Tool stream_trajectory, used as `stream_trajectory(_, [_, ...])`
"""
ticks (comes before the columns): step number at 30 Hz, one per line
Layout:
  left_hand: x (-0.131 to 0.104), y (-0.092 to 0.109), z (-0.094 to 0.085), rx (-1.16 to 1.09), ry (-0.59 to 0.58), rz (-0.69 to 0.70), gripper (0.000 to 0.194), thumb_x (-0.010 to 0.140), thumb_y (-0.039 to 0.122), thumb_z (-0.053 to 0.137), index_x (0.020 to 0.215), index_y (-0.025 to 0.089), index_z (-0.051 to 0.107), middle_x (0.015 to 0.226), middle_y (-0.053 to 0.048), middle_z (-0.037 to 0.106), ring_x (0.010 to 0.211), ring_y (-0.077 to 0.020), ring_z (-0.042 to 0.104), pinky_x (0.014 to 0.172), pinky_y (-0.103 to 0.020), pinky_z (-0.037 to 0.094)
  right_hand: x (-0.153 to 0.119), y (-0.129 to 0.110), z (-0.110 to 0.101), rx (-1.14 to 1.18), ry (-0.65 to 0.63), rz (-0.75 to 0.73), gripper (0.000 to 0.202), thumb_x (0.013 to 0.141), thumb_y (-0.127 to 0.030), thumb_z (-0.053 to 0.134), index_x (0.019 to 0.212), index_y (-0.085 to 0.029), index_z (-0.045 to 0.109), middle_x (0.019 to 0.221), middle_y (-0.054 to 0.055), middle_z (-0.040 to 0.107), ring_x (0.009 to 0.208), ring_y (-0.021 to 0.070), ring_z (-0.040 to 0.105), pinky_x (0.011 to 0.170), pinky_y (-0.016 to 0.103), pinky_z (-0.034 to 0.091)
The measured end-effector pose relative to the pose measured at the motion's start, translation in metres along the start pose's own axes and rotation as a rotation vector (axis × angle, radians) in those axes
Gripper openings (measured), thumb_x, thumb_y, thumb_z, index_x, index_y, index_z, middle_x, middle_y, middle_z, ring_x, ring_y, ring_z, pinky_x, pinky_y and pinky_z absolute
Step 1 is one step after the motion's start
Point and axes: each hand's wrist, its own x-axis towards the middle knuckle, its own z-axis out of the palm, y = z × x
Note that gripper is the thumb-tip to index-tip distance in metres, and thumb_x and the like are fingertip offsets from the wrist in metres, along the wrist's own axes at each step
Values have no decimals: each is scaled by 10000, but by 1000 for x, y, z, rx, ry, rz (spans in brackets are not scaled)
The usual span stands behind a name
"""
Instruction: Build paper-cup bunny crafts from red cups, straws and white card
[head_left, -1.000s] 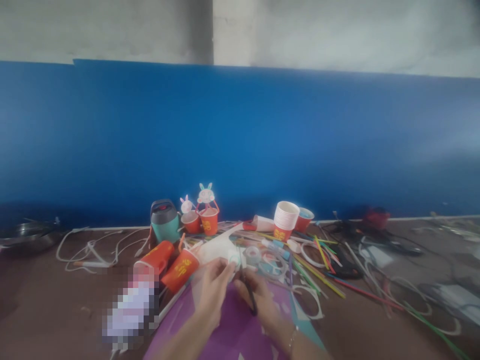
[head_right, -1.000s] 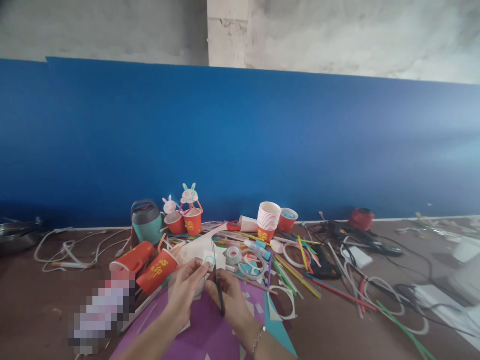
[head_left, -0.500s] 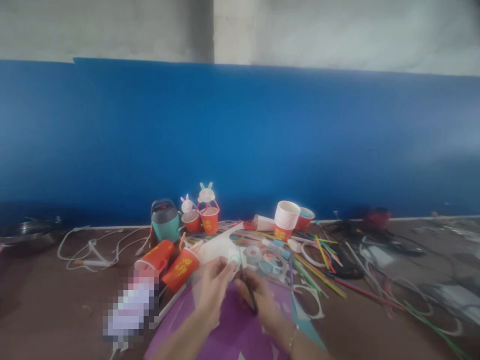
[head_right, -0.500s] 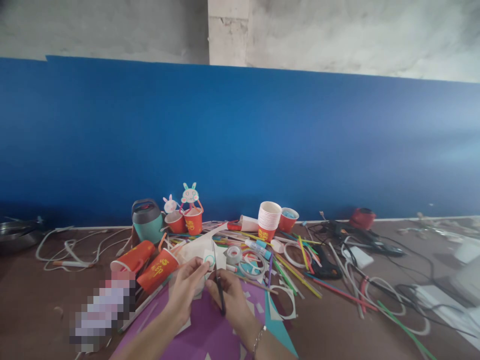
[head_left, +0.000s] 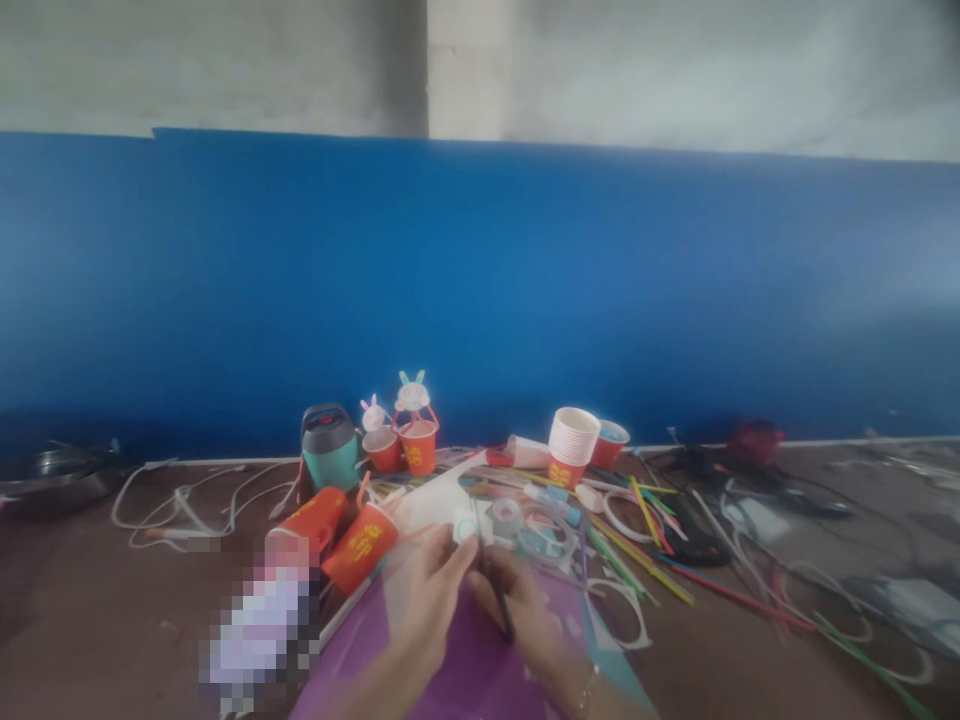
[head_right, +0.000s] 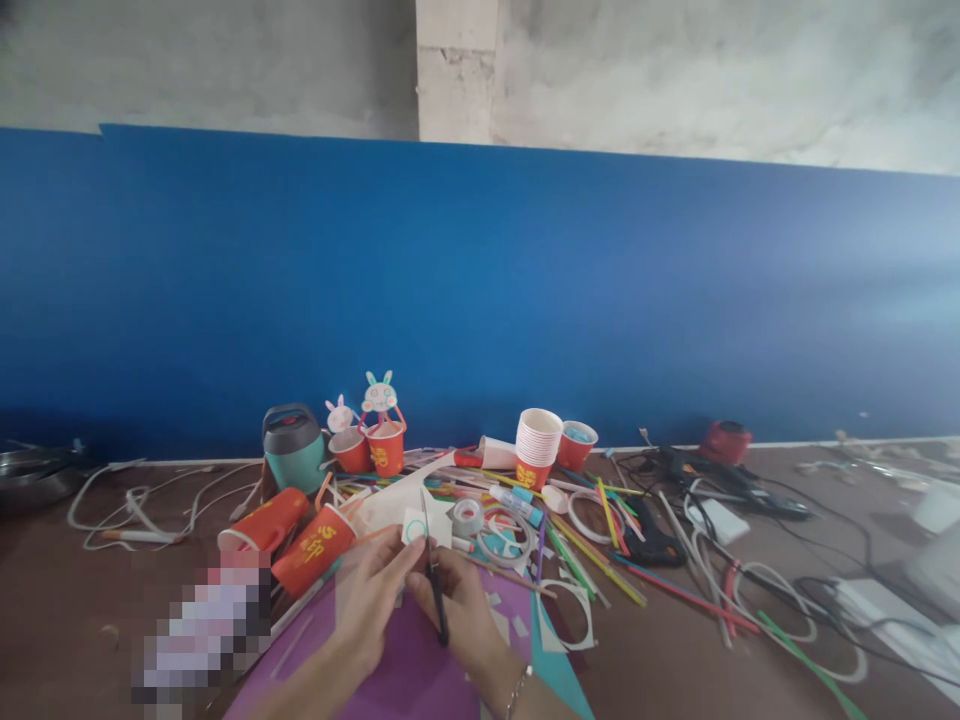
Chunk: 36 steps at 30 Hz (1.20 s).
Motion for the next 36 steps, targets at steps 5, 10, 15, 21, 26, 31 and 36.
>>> stream_trajectory(5, [6,-5,-5,-9,-77,40,281,710,421,718,782,156,658,731,-32,633,738,-186,579,696,-268,443,-1,3,-1,-29,5,13,442,674,-599,719,713,-178,589,693,2,550,676,160,474,642,270,415])
stream_trajectory(10, [9,-7,-9,24,-118,56,273,739,416,694,781,148,664,728,-31,629,725,-178,565,686,-266,433,-1,5,-2,-48,-7,13,429,715,-595,684,735,-176,594,709,7,552,679,159,474,662,278,414])
stream_trajectory(15, [10,-7,-8,43,-99,52,272,736,413,694,765,145,656,694,-17,603,685,-161,538,643,-249,409,-1,3,-2,-75,6,-5,446,716,-612,673,721,-174,592,726,23,572,702,168,493,667,279,423])
stream_trajectory(21, [9,-5,-8,19,-94,36,278,713,418,710,765,149,660,709,-24,622,705,-171,557,665,-254,429,-2,2,-1,-90,16,-8,437,730,-602,668,742,-172,596,702,12,548,684,157,477,642,267,421])
stream_trajectory(26, [9,-6,-8,-1,-99,21,284,694,432,726,769,163,672,713,-22,640,722,-184,581,692,-265,441,-2,4,-1,-122,20,-9,448,741,-625,640,724,-182,571,634,-10,486,605,135,432,533,242,376])
stream_trajectory(31, [10,-8,-9,-5,-104,47,269,716,409,722,780,154,668,737,-32,654,742,-187,594,709,-269,453,-1,3,-1,-131,16,-16,466,742,-644,623,716,-184,554,609,-24,449,571,121,407,504,233,355])
stream_trajectory(36, [9,-6,-8,-29,-111,18,269,707,401,728,789,150,677,735,-38,661,728,-182,599,699,-269,464,-2,-1,0,-119,17,3,481,724,-648,645,691,-181,533,605,-25,460,559,110,402,501,225,347])
